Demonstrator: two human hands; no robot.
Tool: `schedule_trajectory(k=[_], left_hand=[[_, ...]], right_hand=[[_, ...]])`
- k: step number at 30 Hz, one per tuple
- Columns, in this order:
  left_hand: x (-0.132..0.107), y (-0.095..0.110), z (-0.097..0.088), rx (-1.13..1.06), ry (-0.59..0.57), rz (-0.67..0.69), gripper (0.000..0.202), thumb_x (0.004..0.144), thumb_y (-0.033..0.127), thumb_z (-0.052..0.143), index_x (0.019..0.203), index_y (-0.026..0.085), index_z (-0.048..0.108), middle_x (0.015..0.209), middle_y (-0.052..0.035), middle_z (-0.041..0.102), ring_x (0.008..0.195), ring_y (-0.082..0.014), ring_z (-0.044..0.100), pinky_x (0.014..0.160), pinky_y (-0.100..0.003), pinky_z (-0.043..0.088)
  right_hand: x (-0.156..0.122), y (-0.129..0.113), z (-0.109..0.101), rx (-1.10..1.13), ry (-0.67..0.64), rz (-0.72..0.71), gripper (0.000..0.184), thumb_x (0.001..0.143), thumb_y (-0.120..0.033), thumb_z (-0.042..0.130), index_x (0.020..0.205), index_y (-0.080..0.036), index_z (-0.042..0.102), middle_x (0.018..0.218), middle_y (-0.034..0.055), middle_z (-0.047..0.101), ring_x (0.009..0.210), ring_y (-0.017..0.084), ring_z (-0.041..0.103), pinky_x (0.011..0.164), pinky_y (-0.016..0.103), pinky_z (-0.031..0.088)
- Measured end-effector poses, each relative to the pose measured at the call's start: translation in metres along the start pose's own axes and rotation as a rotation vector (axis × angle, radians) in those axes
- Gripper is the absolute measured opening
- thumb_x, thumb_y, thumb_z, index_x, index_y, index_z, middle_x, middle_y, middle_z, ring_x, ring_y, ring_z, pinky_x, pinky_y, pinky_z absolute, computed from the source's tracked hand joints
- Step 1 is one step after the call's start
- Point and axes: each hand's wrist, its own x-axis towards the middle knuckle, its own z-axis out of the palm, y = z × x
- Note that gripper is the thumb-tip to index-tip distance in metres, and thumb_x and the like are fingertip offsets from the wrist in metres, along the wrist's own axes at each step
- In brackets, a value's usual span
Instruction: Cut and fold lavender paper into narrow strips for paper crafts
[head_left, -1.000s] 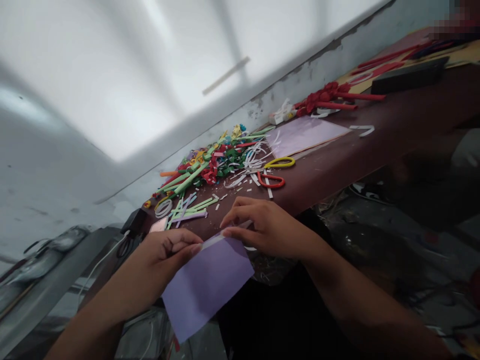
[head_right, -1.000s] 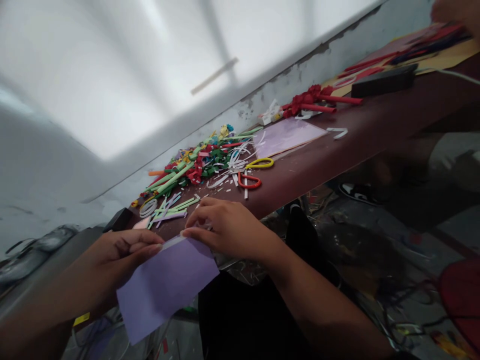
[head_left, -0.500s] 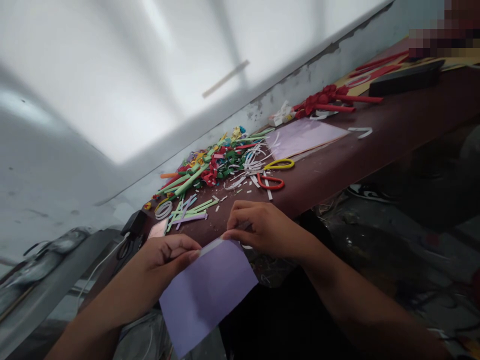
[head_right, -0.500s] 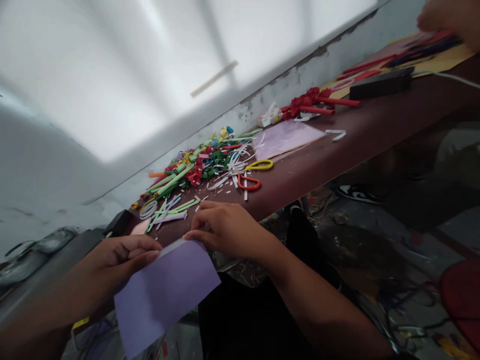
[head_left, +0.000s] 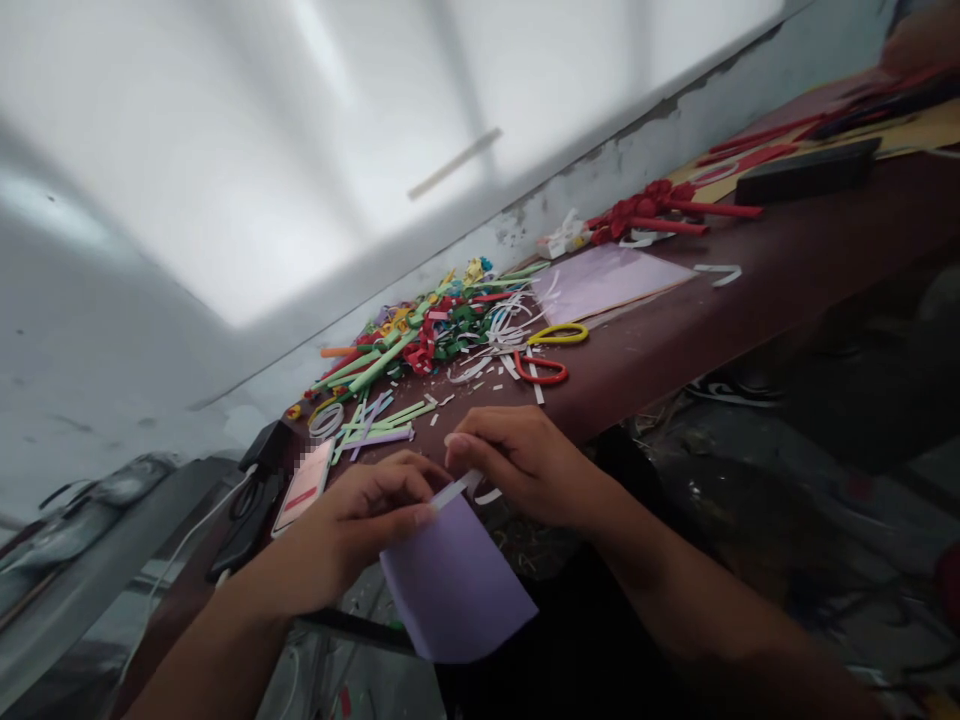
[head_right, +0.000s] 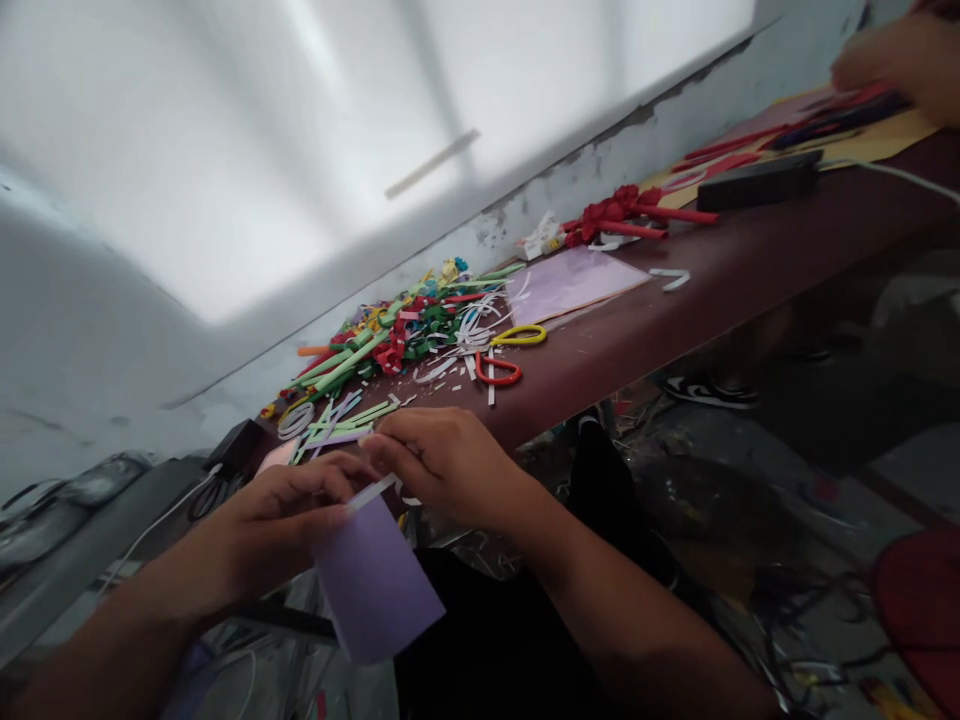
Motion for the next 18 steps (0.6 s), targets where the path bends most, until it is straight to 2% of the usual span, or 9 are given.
schedule_trajectory(k=[2, 5, 7, 9, 11, 13, 15, 16, 18], left_hand=[[0.002, -0.006, 0.002, -0.046, -0.009, 0.032, 0.023, 0.082, 0.037, 0.078, 0.072, 0.017, 0.068, 0.109, -0.0083, 0.063, 0.092, -0.0198, 0.058, 0.073, -0.027, 0.044], [0.006, -0.018, 0.011, -0.123, -0.047, 0.065, 0.034, 0.078, 0.045, 0.08, 0.069, 0.017, 0.063, 0.085, -0.0047, 0.062, 0.074, -0.0156, 0.053, 0.066, -0.026, 0.041], [0.009, -0.026, 0.017, -0.177, -0.05, 0.089, 0.038, 0.077, 0.051, 0.08, 0.071, 0.017, 0.062, 0.077, -0.0035, 0.06, 0.069, -0.0152, 0.052, 0.064, -0.026, 0.04], [0.009, -0.032, 0.022, -0.207, -0.021, 0.109, 0.04, 0.077, 0.054, 0.079, 0.074, 0.017, 0.063, 0.076, -0.0038, 0.062, 0.071, -0.0165, 0.053, 0.066, -0.028, 0.042], [0.008, -0.035, 0.024, -0.221, 0.04, 0.139, 0.039, 0.079, 0.053, 0.078, 0.075, 0.017, 0.064, 0.077, -0.0036, 0.063, 0.074, -0.0172, 0.055, 0.07, -0.028, 0.042], [0.005, -0.035, 0.024, -0.232, 0.079, 0.174, 0.036, 0.082, 0.051, 0.077, 0.073, 0.018, 0.066, 0.076, -0.0018, 0.061, 0.073, -0.0153, 0.052, 0.07, -0.026, 0.042], [0.004, -0.033, 0.022, -0.208, 0.095, 0.187, 0.031, 0.085, 0.047, 0.075, 0.076, 0.018, 0.069, 0.076, -0.0002, 0.06, 0.072, -0.0135, 0.05, 0.068, -0.024, 0.041], [0.004, -0.032, 0.022, -0.175, 0.099, 0.183, 0.028, 0.087, 0.046, 0.073, 0.079, 0.019, 0.071, 0.078, -0.0002, 0.06, 0.073, -0.0133, 0.05, 0.068, -0.024, 0.041], [0.004, -0.03, 0.021, -0.096, 0.103, 0.171, 0.025, 0.089, 0.043, 0.071, 0.083, 0.019, 0.074, 0.084, -0.0014, 0.062, 0.078, -0.0142, 0.053, 0.071, -0.024, 0.042]], right_hand=[[-0.002, -0.001, 0.007, 0.008, 0.068, -0.026, 0.031, 0.107, -0.028, 0.05, 0.083, -0.016, 0.065, 0.077, 0.0009, 0.064, 0.071, 0.013, 0.06, 0.067, 0.023, 0.04], [-0.005, -0.004, 0.015, 0.061, 0.138, -0.097, 0.032, 0.107, -0.03, 0.049, 0.083, -0.016, 0.065, 0.077, 0.0017, 0.066, 0.07, 0.013, 0.061, 0.067, 0.022, 0.043], [-0.002, -0.005, 0.01, 0.034, 0.126, -0.123, 0.034, 0.107, -0.034, 0.049, 0.083, -0.017, 0.066, 0.077, 0.002, 0.067, 0.07, 0.013, 0.063, 0.068, 0.022, 0.046], [0.007, -0.002, -0.011, -0.185, 0.049, -0.003, 0.033, 0.108, -0.036, 0.049, 0.088, -0.018, 0.068, 0.085, 0.0029, 0.071, 0.081, 0.013, 0.067, 0.076, 0.02, 0.049], [0.024, 0.007, -0.043, -0.632, -0.056, 0.322, 0.029, 0.11, -0.036, 0.046, 0.106, -0.021, 0.07, 0.111, 0.0034, 0.071, 0.106, 0.013, 0.065, 0.093, 0.02, 0.047], [0.045, 0.024, -0.077, -0.808, -0.085, 0.481, 0.03, 0.108, -0.039, 0.051, 0.117, -0.017, 0.069, 0.126, 0.0111, 0.066, 0.118, 0.021, 0.061, 0.1, 0.029, 0.046], [0.063, 0.048, -0.101, -0.934, -0.2, 0.622, 0.032, 0.096, -0.04, 0.072, 0.109, -0.01, 0.071, 0.121, 0.0195, 0.067, 0.116, 0.032, 0.062, 0.099, 0.039, 0.048], [0.071, 0.06, -0.108, -0.981, -0.284, 0.679, 0.034, 0.091, -0.039, 0.079, 0.105, -0.009, 0.072, 0.117, 0.0198, 0.068, 0.113, 0.034, 0.064, 0.098, 0.043, 0.049], [0.081, 0.081, -0.113, -1.055, -0.42, 0.749, 0.037, 0.093, -0.044, 0.076, 0.109, -0.012, 0.07, 0.118, 0.0143, 0.068, 0.111, 0.03, 0.064, 0.099, 0.048, 0.05]])
